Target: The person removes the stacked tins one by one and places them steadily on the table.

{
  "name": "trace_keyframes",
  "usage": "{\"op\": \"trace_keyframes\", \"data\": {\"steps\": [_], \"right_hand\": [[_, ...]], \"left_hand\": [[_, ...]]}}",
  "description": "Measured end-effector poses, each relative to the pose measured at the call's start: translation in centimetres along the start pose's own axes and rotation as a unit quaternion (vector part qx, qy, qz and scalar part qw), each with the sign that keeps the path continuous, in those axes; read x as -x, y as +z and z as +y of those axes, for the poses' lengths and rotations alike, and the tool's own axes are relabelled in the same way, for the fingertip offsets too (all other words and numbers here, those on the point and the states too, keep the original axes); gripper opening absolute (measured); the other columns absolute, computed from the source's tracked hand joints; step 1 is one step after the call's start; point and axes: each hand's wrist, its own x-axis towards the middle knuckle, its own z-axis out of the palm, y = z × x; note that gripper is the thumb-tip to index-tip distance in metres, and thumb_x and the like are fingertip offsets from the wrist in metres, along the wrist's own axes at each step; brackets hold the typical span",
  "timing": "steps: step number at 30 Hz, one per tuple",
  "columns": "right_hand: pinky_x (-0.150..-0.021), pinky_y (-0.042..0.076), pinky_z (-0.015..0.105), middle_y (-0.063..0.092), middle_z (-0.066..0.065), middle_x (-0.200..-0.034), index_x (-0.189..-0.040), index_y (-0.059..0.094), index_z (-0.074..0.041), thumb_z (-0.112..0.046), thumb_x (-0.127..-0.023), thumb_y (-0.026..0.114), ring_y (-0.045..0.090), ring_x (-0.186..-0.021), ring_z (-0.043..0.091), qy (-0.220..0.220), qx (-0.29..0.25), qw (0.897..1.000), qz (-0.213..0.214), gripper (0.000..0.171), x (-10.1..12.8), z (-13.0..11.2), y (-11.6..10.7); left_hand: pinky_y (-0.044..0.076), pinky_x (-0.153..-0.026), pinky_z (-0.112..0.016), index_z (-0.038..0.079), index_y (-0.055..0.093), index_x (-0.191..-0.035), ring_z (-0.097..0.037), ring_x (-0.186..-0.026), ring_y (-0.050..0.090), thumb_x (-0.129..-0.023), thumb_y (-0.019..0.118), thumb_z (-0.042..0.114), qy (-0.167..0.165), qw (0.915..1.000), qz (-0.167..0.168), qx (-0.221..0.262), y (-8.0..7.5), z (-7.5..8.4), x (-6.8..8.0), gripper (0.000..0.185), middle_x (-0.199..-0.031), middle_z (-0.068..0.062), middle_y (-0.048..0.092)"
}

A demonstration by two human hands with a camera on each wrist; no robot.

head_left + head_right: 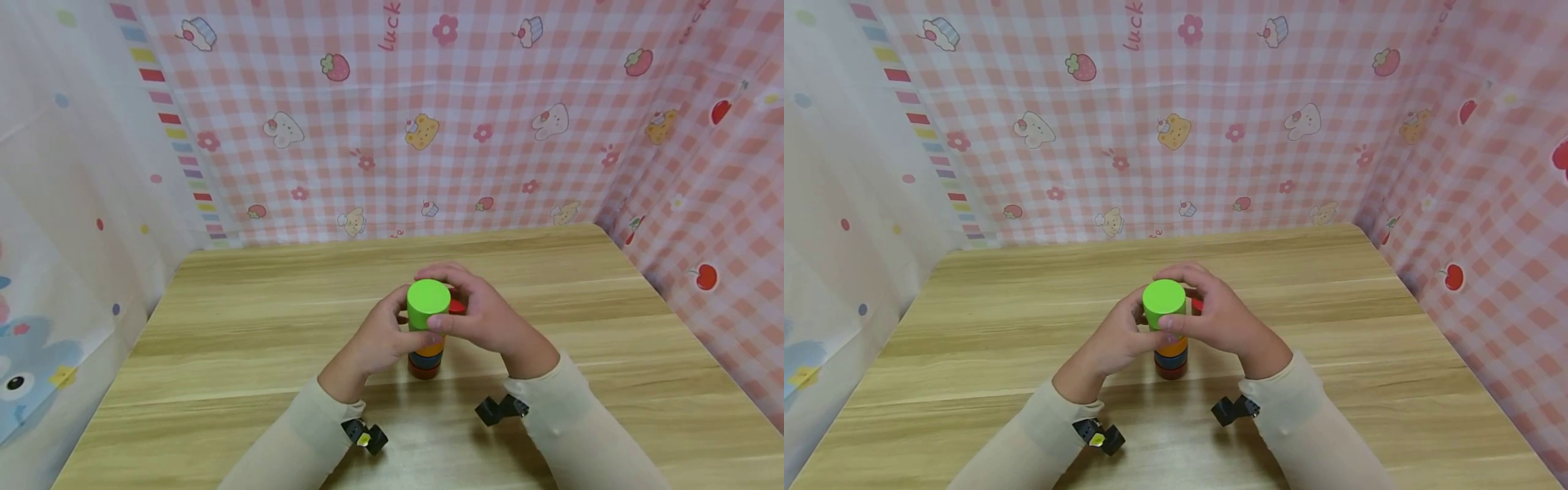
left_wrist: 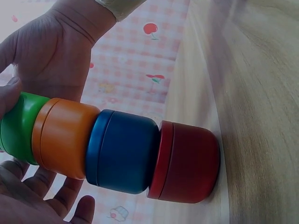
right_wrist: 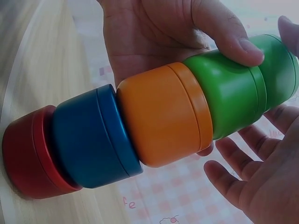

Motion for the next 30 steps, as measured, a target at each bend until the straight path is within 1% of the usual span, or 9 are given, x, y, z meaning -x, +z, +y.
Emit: {"op": "trace_keyframes", "data": {"steps": [4,8,16,22,25,30], "right_hand": [[-0.095,0.058,0.037,0.051,0.017,-0.144,-0.141,0.058,0.000,-0.033,-0.094,0.082,0.058,-0.123,0.030,0.016,0.007,1.000,0.006,0.062,0.04,-0.14,0.04],[-0.095,0.059,0.037,0.051,0.017,-0.144,-0.141,0.058,0.001,-0.030,-0.094,0.082,0.058,-0.123,0.032,0.025,0.009,1.000,0.007,0.062,0.09,-0.20,0.06],[-0.093,0.059,0.035,0.050,0.018,-0.144,-0.142,0.057,0.001,-0.032,-0.094,0.081,0.061,-0.119,0.029,0.022,0.006,1.000,0.007,0.062,0.05,-0.28,-0.06],[-0.091,0.059,0.034,0.053,0.018,-0.139,-0.142,0.056,0.003,-0.027,-0.095,0.080,0.064,-0.113,0.026,0.021,0.012,1.000,0.012,0.060,0.06,-0.30,-0.27],[-0.091,0.060,0.033,0.054,0.019,-0.138,-0.142,0.055,0.004,-0.025,-0.097,0.078,0.065,-0.112,0.025,0.019,0.013,1.000,0.013,0.059,0.11,-0.18,-0.43],[-0.094,0.058,0.032,0.054,0.019,-0.141,-0.143,0.055,0.004,-0.024,-0.096,0.078,0.065,-0.113,0.023,0.016,0.019,1.000,0.019,0.059,0.19,-0.27,-0.73]], "left_hand": [[0.041,-0.107,-0.050,0.012,0.055,-0.146,-0.025,-0.125,0.054,-0.093,0.079,0.024,-0.003,1.0000,0.002,-0.004,0.03,-0.08,-0.06,0.059,-0.135,-0.008,0.062],[0.042,-0.106,-0.050,0.012,0.056,-0.145,-0.025,-0.124,0.054,-0.092,0.079,0.024,-0.003,1.0000,0.002,-0.004,0.07,-0.17,-0.11,0.059,-0.135,-0.008,0.063],[0.042,-0.106,-0.049,0.014,0.055,-0.146,-0.024,-0.122,0.054,-0.091,0.081,0.023,-0.005,1.0000,0.001,-0.003,0.05,-0.12,-0.10,0.062,-0.132,-0.007,0.063],[0.041,-0.106,-0.048,0.013,0.055,-0.146,-0.023,-0.122,0.055,-0.092,0.080,0.022,-0.002,1.0000,-0.002,-0.006,-0.01,-0.16,-0.11,0.059,-0.130,-0.008,0.064],[0.041,-0.106,-0.048,0.013,0.057,-0.144,-0.023,-0.122,0.055,-0.092,0.080,0.021,-0.001,1.0000,-0.003,-0.006,0.01,-0.13,-0.09,0.057,-0.130,-0.007,0.064],[0.041,-0.106,-0.048,0.011,0.059,-0.137,-0.023,-0.122,0.056,-0.091,0.081,0.020,0.001,1.0000,0.000,-0.003,0.08,-0.14,-0.08,0.052,-0.129,-0.006,0.064]]}}
